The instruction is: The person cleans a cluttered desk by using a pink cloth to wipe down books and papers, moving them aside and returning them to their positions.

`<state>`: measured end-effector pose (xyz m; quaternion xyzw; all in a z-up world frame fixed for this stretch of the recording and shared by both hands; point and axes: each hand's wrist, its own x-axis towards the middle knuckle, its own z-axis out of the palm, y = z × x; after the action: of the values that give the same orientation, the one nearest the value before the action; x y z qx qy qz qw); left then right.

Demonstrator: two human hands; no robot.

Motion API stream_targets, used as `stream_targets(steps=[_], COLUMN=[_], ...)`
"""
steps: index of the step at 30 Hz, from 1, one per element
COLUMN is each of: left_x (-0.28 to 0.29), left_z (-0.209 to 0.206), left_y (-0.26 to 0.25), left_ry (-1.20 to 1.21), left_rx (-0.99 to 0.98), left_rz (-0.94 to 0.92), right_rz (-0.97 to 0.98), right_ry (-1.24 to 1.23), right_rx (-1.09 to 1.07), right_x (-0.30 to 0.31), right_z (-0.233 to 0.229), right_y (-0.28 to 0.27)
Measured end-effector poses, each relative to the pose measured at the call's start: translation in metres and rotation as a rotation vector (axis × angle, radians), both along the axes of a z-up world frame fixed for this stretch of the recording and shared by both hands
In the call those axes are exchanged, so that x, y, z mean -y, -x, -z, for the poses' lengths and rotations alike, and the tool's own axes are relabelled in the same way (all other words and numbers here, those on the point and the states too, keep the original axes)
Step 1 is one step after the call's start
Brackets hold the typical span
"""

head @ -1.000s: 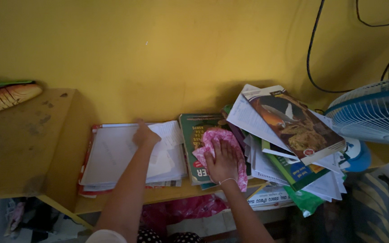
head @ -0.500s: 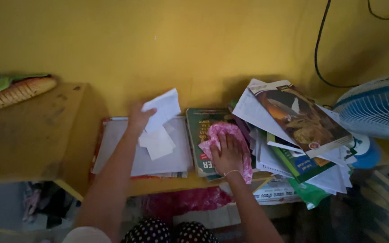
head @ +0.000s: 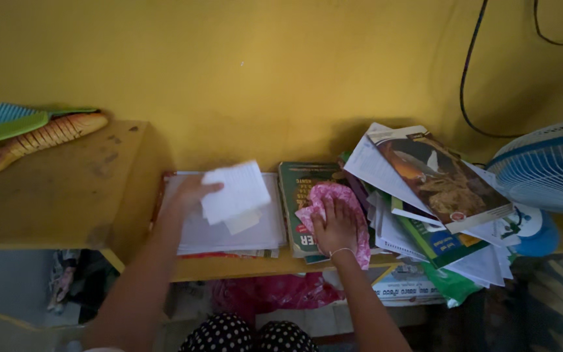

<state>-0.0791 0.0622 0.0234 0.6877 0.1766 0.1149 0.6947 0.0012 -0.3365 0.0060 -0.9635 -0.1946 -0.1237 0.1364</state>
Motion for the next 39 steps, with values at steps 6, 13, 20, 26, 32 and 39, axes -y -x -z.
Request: stream_targets(steps=[6,13,20,26,32,39], left_x=[0.02,0.009,0.01,0.043,0.044,0.043], left_z=[0.041,0.08,0.057,0.01,0.028,0.036], left_y=[-0.013,-0.047,-0.088,-0.106,-0.131,-0.137], left_ry=[-0.816,-0.716,-0.583,-1.005,-1.05,-0.912], left_rx=[-0.262,-0.253,0.126,-0.308,-0.409,-0.453], left_rz=[-0.065,0.036,0.116,0.114,0.036,-0.01], right_rz=[0.017,-0.047,-0.021,-0.01,-0.006,-0.009], right_ry=[-0.029,-0.076,-0.044,-0.116,-0.027,-0.082], right_rx=[-0.031,0.082,0.065,-0.034,0.063,0.017], right_x=[-0.001,0.0,-0.001,-0.002,-0.002,-0.003], right_z=[-0.007,-0.002,-0.017,-0.025,-0.027,-0.024], right_y=[0.008,0.004,0.015,0.019,0.023,0.018])
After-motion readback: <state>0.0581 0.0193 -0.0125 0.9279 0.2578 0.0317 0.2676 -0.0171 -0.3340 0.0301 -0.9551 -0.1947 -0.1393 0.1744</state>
